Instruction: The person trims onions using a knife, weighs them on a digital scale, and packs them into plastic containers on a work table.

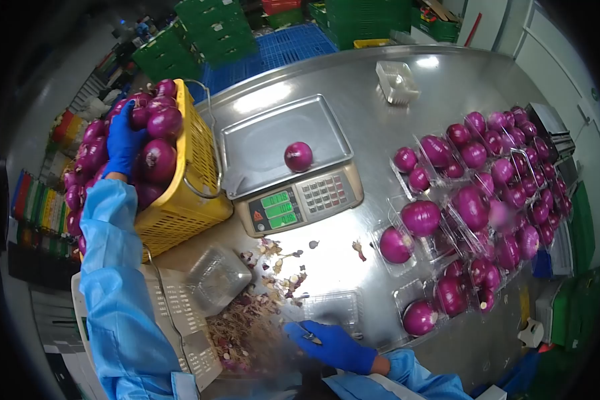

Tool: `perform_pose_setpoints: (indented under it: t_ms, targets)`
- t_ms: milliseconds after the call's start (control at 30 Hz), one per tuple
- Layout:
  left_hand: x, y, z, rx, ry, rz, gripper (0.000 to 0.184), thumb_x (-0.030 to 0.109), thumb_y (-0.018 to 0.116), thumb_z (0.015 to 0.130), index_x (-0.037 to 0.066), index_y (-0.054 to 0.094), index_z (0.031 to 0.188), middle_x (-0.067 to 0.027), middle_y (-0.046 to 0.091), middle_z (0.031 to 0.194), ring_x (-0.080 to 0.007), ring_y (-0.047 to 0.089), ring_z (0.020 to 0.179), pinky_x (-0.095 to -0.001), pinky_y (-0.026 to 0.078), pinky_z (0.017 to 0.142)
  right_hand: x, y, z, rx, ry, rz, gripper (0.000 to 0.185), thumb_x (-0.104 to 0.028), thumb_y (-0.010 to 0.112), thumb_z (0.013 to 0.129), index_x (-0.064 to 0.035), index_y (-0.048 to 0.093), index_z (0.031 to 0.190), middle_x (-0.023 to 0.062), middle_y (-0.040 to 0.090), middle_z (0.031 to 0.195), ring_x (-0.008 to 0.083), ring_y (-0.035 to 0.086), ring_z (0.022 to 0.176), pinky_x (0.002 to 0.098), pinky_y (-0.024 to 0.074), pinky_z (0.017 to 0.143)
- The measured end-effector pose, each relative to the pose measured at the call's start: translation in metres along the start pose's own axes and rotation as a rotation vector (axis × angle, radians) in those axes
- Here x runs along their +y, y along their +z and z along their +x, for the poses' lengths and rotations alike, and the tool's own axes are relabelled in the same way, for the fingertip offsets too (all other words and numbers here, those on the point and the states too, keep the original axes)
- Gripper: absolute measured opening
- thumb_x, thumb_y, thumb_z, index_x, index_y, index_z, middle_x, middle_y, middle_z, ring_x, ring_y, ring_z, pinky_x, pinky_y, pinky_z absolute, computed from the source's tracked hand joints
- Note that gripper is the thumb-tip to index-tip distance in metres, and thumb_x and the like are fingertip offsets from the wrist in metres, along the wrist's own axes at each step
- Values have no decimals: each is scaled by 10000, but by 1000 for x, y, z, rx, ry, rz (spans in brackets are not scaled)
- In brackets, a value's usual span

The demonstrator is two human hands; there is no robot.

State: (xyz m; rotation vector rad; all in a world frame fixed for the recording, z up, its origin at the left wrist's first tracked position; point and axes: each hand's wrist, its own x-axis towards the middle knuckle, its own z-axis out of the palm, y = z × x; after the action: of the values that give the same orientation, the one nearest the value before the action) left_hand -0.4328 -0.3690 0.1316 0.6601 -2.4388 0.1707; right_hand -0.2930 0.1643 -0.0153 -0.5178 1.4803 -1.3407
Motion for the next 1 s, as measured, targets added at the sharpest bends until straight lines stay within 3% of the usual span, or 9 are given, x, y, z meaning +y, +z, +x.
perform_pose_setpoints:
  t_ms: [100, 167, 233, 333, 400, 567, 733, 833, 1000]
  targets:
    - [5, -11, -17, 396, -52, -427, 731, 178, 825, 689, 66, 487, 1327, -150, 565, 1254, -284, 563, 1131, -365, 446, 980, 8, -6, -5, 54, -36, -125, 358, -227, 566, 952, -83, 557, 1280, 69, 668, 1125, 127, 672, 871, 279, 539, 757]
    - [32, -39, -38, 550, -215, -998, 599, 137, 784, 764, 40, 507, 1287, -127, 578, 1215, -254, 591, 1069, -372, 490, 914, 9, -8, -2, 70, -38, -208, 347, -251, 565, 953, -77, 580, 1252, 67, 675, 1124, 138, 685, 885, 278, 533, 761]
    - [70, -87, -83, 455, -502, -1533, 510, 89, 719, 804, 47, 516, 1270, -125, 594, 1182, -260, 596, 1064, -427, 491, 925, 3, -13, 3, 71, -25, -280, 325, -231, 577, 947, -72, 595, 1230, 68, 682, 1112, 137, 685, 902, 272, 532, 755]
    - [47, -80, -173, 307, -582, -1731, 565, 132, 692, 800, 26, 460, 1304, -160, 549, 1234, -323, 564, 1120, -500, 469, 978, -1, -15, 11, 143, -214, -72, 292, -172, 624, 916, -61, 620, 1187, 75, 695, 1076, 125, 678, 924, 267, 534, 745]
    - [105, -99, -247, 271, -825, -1975, 663, 185, 716, 769, 2, 416, 1332, -183, 497, 1301, -363, 530, 1169, -515, 454, 1003, -9, -24, 12, 131, -293, -106, 297, -142, 651, 895, -58, 624, 1179, 73, 701, 1057, 115, 677, 912, 264, 536, 741]
    - [161, -140, -385, -188, -1047, -1917, 760, 113, 712, 670, 16, 403, 1358, -153, 498, 1295, -321, 531, 1170, -439, 477, 997, -41, -35, -5, 25, -427, -511, 199, -232, 728, 830, -94, 692, 969, 100, 681, 896, 231, 679, 715, 291, 523, 634]
    - [173, -187, -451, -470, -1104, -1677, 838, 75, 691, 608, 28, 382, 1385, -149, 497, 1296, -299, 513, 1196, -423, 465, 1010, -24, 4, -2, -65, -746, -765, 333, -440, 687, 795, -132, 584, 870, 58, 554, 692, 266, 587, 556, 373, 463, 503]
    - [173, -212, -476, -477, -1316, -1702, 850, 76, 694, 589, 14, 384, 1378, -145, 499, 1293, -294, 506, 1202, -433, 440, 1030, -13, 25, 0, -58, -835, -885, 325, -454, 652, 817, -139, 576, 841, 53, 537, 681, 247, 591, 567, 367, 458, 494]
    - [158, -230, -508, -426, -1302, -1663, 812, 79, 699, 574, -26, 430, 1333, -146, 548, 1225, -291, 551, 1135, -422, 442, 1023, -1, 38, 0, -80, -841, -939, 342, -480, 622, 829, -145, 581, 773, 40, 526, 666, 228, 587, 568, 355, 450, 486]
